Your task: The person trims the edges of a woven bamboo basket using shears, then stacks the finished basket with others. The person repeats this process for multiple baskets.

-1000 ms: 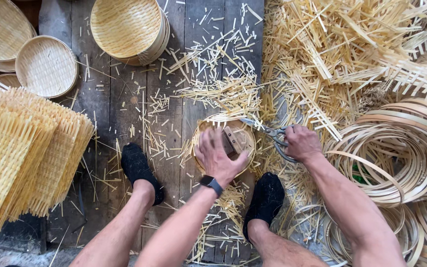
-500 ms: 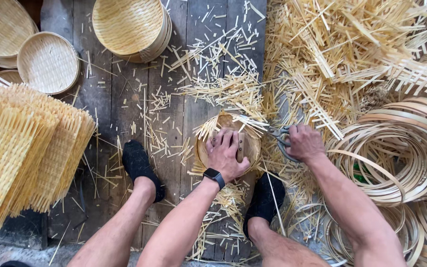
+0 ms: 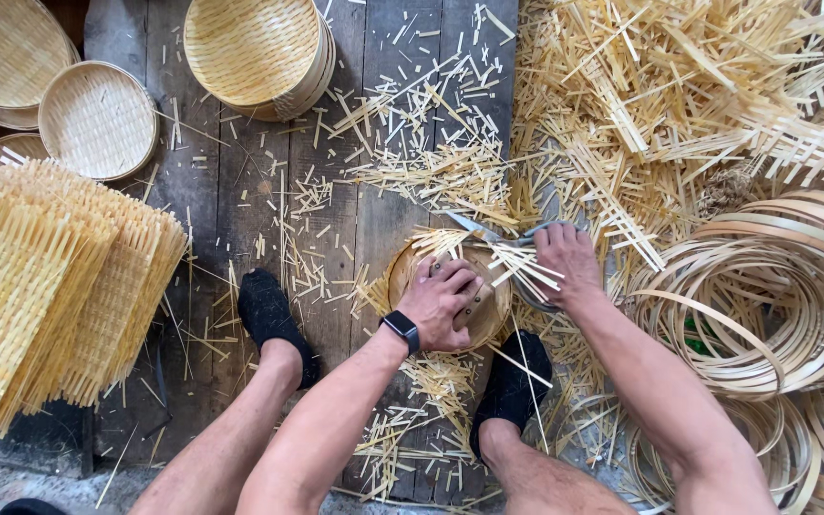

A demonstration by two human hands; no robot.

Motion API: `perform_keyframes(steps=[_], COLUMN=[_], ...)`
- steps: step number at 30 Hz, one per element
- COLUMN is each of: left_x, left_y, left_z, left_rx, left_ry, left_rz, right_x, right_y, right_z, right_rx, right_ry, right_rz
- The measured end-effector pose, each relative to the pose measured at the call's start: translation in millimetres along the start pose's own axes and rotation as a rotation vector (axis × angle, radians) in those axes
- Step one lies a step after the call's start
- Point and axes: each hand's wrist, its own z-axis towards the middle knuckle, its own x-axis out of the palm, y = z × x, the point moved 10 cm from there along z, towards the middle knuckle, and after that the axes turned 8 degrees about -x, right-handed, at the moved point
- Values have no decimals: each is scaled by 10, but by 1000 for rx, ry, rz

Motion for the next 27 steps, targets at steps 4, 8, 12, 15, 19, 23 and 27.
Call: perform_keyframes(steps=[4, 8, 12, 15, 19, 23, 27], left_x=[-228, -120, 89, 145, 25, 34, -111], left_y=[-49, 392, 268, 368, 374, 305, 261], left_z=[-111, -299, -187, -168, -178, -96, -94], left_rx=[-68, -793, -815, -841, -658, -528, -432], left_ry=[-222, -415, -396, -308, -272, -113, -141], left_rz=[68, -264, -186, -185, -128, -150, -96], right_x=[459, 420, 57, 232, 365, 83, 295], right_y=[-81, -213, 0, -95, -210, -152, -121], right_z=[-148, -262, -125, -120, -295, -78, -95], right_rx=[-17, 4, 3, 97, 72, 33, 77], right_ry=[352, 298, -38, 187, 471, 215, 377], right_rz=[168, 213, -12, 147, 245, 181, 166])
